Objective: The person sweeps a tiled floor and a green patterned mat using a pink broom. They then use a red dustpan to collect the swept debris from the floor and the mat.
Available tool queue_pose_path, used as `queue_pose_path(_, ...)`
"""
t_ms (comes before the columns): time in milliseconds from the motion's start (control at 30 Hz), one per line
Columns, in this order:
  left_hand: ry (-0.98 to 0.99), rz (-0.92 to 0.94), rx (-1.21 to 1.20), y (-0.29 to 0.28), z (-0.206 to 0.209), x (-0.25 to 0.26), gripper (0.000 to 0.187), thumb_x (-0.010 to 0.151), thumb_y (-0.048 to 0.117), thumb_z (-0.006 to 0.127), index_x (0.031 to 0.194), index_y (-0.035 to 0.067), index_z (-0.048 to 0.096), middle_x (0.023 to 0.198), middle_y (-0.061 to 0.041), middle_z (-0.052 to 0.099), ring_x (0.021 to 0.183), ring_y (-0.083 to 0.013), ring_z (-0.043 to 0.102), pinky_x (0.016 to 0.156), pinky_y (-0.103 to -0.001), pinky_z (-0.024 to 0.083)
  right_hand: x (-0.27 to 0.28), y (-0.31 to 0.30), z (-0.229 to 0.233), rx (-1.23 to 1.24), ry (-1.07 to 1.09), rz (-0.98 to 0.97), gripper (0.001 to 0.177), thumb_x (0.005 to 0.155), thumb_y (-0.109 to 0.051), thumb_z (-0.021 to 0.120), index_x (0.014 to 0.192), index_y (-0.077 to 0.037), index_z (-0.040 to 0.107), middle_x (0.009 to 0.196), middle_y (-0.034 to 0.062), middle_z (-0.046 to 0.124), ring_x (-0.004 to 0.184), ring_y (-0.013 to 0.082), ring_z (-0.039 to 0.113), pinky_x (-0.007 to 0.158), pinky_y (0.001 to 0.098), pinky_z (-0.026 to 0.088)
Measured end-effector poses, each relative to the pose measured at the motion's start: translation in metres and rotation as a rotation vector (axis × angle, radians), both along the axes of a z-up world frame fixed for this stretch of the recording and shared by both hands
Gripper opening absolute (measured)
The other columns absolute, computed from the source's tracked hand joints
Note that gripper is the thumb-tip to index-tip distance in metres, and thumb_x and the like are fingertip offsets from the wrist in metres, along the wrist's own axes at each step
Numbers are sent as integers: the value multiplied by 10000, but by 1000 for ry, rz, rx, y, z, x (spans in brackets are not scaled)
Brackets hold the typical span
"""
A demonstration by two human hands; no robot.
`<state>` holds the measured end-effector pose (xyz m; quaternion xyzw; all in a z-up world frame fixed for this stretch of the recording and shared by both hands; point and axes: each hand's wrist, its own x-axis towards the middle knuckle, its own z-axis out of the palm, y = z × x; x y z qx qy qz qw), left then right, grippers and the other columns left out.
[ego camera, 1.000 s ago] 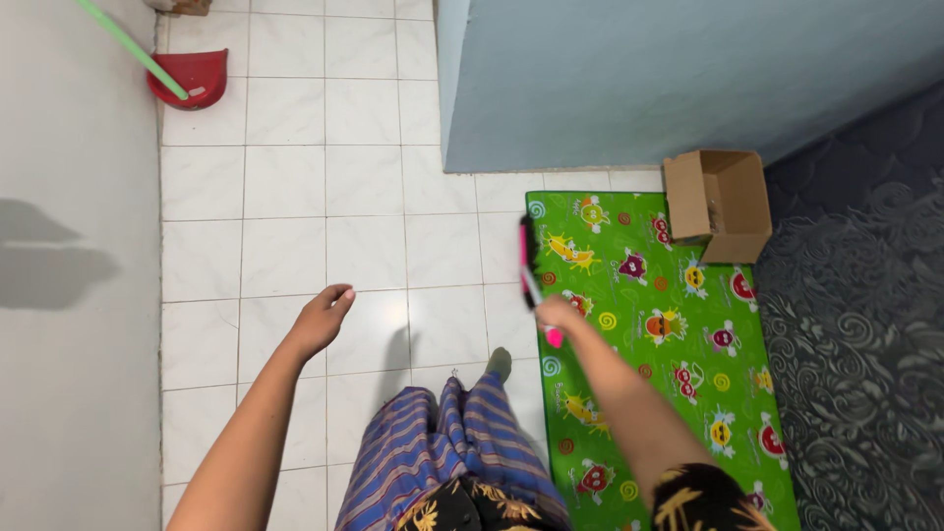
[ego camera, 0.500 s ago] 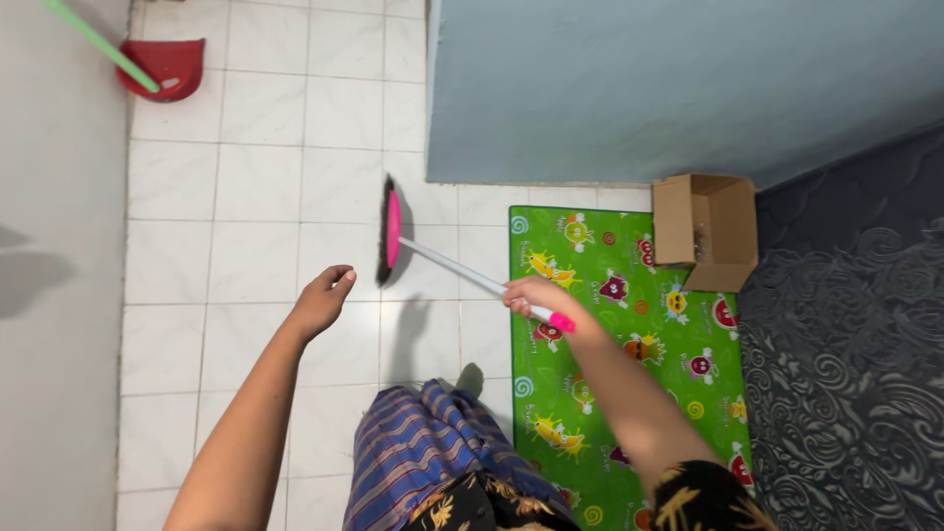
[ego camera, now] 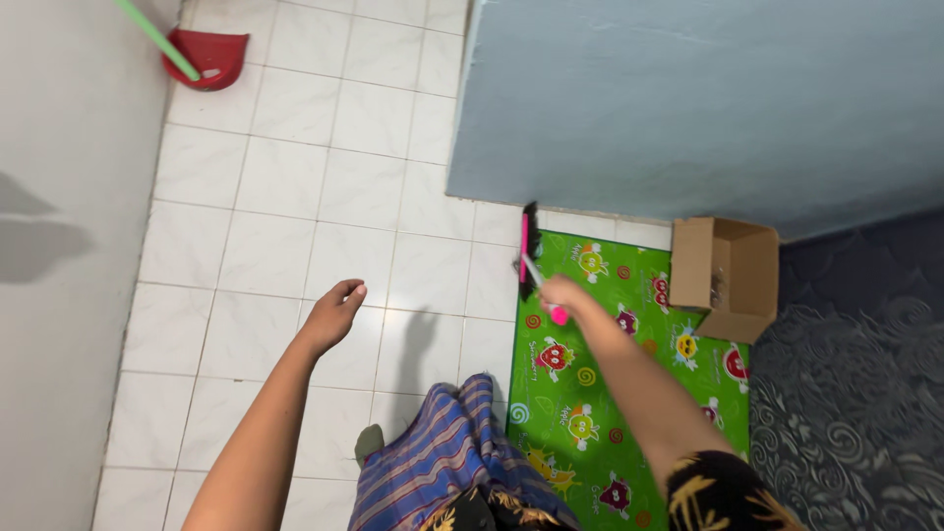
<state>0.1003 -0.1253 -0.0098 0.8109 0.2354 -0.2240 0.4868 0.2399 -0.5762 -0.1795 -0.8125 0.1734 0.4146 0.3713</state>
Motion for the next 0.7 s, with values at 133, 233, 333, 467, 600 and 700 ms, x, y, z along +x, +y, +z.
queue_pose_path(133,2,62,38,16,-2,-24,567,998,462,509,1417,85,567,1412,-157,623,1346,-307,549,1104,-424,432,6,66,-29,45,-26,81,145,849,1,617,888,120,689,592,128,643,467,186,602,456,338,464)
queue_pose_path(233,13,98,53,22,-2,-33,566,1003,462,508,1416,80,567,1409,-166,622,1349,-312,547,1105,-427,428,6,95,-33,387,139,-35,173,907,21,618,958,186,617,637,133,617,493,176,550,451,336,456)
queue_pose_path(333,35,110,70,23,3,-33,570,1005,468,507,1423,84,564,1410,-170,618,1354,-318,542,1107,-432,426,-1,87,-7,623,282,-89,95,933,9,609,993,77,581,706,56,558,534,81,483,428,238,373)
queue_pose_path(467,-1,77,62,15,10,-20,580,1002,478,504,1429,89,560,1416,-167,614,1359,-315,538,1110,-434,424,-8,63,49,636,309,-196,250,913,27,585,1157,33,637,757,48,590,527,44,471,389,180,330)
queue_pose_path(600,-26,13,38,-4,13,2,587,1003,482,495,1435,89,549,1429,-161,602,1364,-314,529,1105,-438,424,1,5,78,624,348,-220,317,953,2,570,1265,52,546,785,47,592,533,40,472,383,170,342)
queue_pose_path(700,-73,-35,21,-21,13,16,591,1001,484,508,1431,82,556,1423,-169,609,1359,-315,540,1106,-431,432,5,-44,82,528,318,-199,344,949,10,556,1281,100,550,751,41,582,500,35,456,368,172,344)
